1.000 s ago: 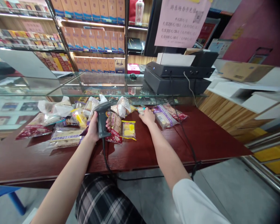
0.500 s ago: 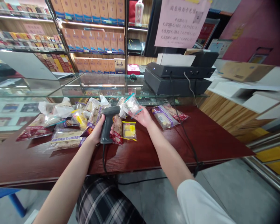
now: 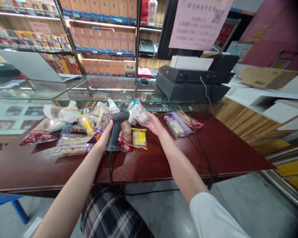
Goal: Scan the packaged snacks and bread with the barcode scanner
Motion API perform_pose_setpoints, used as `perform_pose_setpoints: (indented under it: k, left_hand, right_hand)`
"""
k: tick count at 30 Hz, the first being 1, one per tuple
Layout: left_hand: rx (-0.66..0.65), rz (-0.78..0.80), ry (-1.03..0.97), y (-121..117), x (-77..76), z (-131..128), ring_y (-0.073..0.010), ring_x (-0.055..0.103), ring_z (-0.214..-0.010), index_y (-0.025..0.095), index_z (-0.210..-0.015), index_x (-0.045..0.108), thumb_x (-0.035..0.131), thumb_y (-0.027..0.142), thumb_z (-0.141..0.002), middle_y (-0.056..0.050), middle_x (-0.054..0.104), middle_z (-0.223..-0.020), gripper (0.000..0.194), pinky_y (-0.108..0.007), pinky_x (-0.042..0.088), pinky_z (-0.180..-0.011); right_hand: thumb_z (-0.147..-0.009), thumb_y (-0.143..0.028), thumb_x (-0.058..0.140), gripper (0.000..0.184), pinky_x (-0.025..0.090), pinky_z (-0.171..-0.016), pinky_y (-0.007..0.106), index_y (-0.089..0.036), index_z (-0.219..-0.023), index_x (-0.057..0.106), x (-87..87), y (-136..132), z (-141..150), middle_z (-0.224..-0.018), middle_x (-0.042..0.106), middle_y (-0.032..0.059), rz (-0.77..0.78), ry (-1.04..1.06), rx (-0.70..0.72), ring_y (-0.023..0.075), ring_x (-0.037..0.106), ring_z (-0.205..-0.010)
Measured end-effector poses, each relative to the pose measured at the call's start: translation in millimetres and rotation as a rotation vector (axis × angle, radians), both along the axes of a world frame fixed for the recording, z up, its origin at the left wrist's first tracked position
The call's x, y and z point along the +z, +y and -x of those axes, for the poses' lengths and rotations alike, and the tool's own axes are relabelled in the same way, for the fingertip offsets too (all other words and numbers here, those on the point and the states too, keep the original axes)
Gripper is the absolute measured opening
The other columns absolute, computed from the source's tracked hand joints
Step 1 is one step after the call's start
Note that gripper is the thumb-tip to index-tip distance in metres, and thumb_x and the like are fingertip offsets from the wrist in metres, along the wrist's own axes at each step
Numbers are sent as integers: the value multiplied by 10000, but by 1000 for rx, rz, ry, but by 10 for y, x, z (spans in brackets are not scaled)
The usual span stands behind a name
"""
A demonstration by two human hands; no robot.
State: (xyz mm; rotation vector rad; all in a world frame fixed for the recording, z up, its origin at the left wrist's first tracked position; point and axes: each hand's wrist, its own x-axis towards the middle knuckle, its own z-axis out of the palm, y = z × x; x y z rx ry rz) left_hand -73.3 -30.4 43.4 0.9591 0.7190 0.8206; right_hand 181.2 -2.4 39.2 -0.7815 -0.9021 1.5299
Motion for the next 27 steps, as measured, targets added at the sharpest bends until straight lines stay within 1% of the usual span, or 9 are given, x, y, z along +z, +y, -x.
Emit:
perform_pose_setpoints:
  k: [4, 7, 10, 13, 16, 19, 23, 27]
  left_hand:
    - [20, 11, -19, 6, -15, 2, -134, 504, -425, 164, -641, 580, 471, 786, -785, -34, 528, -503, 648, -243, 402, -401]
    - [47, -46, -73, 15, -35, 2, -125, 510, -433, 157, -659, 582, 517, 774, -769, -27, 539, -527, 630, -240, 419, -420]
    - [70, -83, -126, 18, -41, -3, -121, 517, -443, 155, -720, 600, 532, 733, -795, -21, 558, -560, 587, -245, 445, -447]
    - [43, -44, -143, 10, -26, -14, -129, 526, -449, 158, -722, 600, 510, 727, -813, -25, 559, -557, 582, -258, 464, -465]
    - [24, 3, -152, -3, 1, -25, -141, 528, -448, 159, -724, 605, 498, 723, -822, -26, 546, -532, 582, -267, 470, -467]
    - [48, 21, -157, -21, 26, -37, -137, 532, -444, 159, -758, 619, 492, 694, -846, -26, 559, -542, 557, -253, 461, -454]
    - [7, 67, -89, -39, 49, -40, -140, 529, -424, 161, -676, 585, 430, 755, -833, -32, 542, -504, 633, -247, 450, -423]
    - [28, -1, -35, -31, 49, -23, -112, 515, -404, 153, -649, 552, 471, 779, -795, -26, 545, -503, 648, -209, 415, -386]
  right_hand:
    - [-855, -365, 574, 260, 585, -844, 398, -230, -1075, 605, -11, -4, -4, -970, 742, 39, -14, -28, 19, 201, 730, -853]
    - [-843, -325, 595, 246, 589, -816, 365, -223, -1066, 616, -27, -8, 9, -956, 742, 32, -20, -47, 62, 183, 730, -802]
    - [-829, -296, 617, 239, 594, -747, 316, -219, -1055, 631, -48, -20, 57, -907, 735, 19, -17, -116, 96, 160, 715, -737]
    - [-816, -286, 639, 228, 588, -680, 277, -218, -1034, 633, -74, -32, 103, -867, 721, 6, -3, -172, 125, 139, 695, -688]
    - [-815, -283, 631, 240, 592, -691, 295, -214, -1046, 621, -90, -32, 106, -877, 721, 10, -19, -149, 131, 145, 700, -685]
    - [-812, -288, 622, 264, 595, -721, 313, -216, -1065, 607, -81, -27, 76, -879, 728, 10, -21, -120, 119, 156, 713, -696]
    - [-796, -326, 654, 299, 599, -723, 325, -221, -1072, 609, -65, -26, 57, -887, 739, 16, -2, -115, 132, 171, 720, -719]
    - [-762, -337, 698, 301, 600, -689, 314, -226, -1034, 631, -58, -36, 69, -877, 749, 13, -12, -118, 155, 181, 722, -711]
